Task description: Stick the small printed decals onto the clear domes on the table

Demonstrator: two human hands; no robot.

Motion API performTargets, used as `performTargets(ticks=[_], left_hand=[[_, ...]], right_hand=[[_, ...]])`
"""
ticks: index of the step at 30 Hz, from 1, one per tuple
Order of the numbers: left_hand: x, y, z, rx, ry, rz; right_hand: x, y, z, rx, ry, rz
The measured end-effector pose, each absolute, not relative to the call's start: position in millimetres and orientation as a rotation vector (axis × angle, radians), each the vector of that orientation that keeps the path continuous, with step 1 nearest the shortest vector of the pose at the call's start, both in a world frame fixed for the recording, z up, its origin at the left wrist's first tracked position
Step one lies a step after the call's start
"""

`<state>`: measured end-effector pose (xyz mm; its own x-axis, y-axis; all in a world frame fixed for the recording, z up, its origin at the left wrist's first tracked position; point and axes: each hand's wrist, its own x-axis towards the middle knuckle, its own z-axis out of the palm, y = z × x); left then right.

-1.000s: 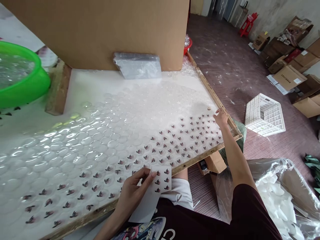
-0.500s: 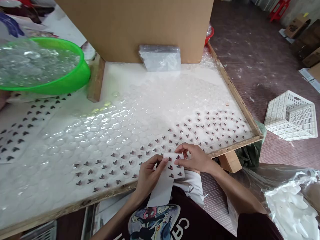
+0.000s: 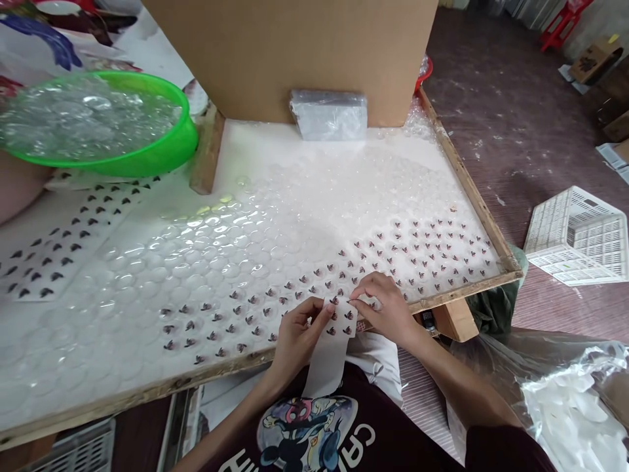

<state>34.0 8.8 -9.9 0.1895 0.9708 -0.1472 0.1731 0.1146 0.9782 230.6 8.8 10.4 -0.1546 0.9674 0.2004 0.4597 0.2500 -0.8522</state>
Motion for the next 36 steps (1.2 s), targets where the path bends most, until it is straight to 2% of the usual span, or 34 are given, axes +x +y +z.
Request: performTargets(ticks=[4,9,11,16,20,24,28,36], left_hand=[[35,9,-8,1.348,1.231,0.879],[34,9,-8,1.412,1.201,0.841],[34,10,-10,1.450,1.221,0.818],[37,13,-13,1.534,1.172,0.784],[39,14,-12,1.520,1.164,0.764],[39,14,-14,1.518,1.158,0.756],[39,16,-17,1.532,1.154,0.761],[41,16,-13,1.512,1.180,0.715]], right_hand=[[231,14,14,-1.314,-1.581,0.849],[214,20,10,-1.328,-1.483,1.208],[209,21,9,-1.279,-1.423,1.227],[256,34,23,-1.416,-1.326,0.920],[368,62,26,-1.613,-1.114,0.580],[474,90,4,-1.943,-0.957,0.355],[517,101,-15,-2.188,-0.968,0.290],[520,108,-28,-2.263,-1.033,0.277]])
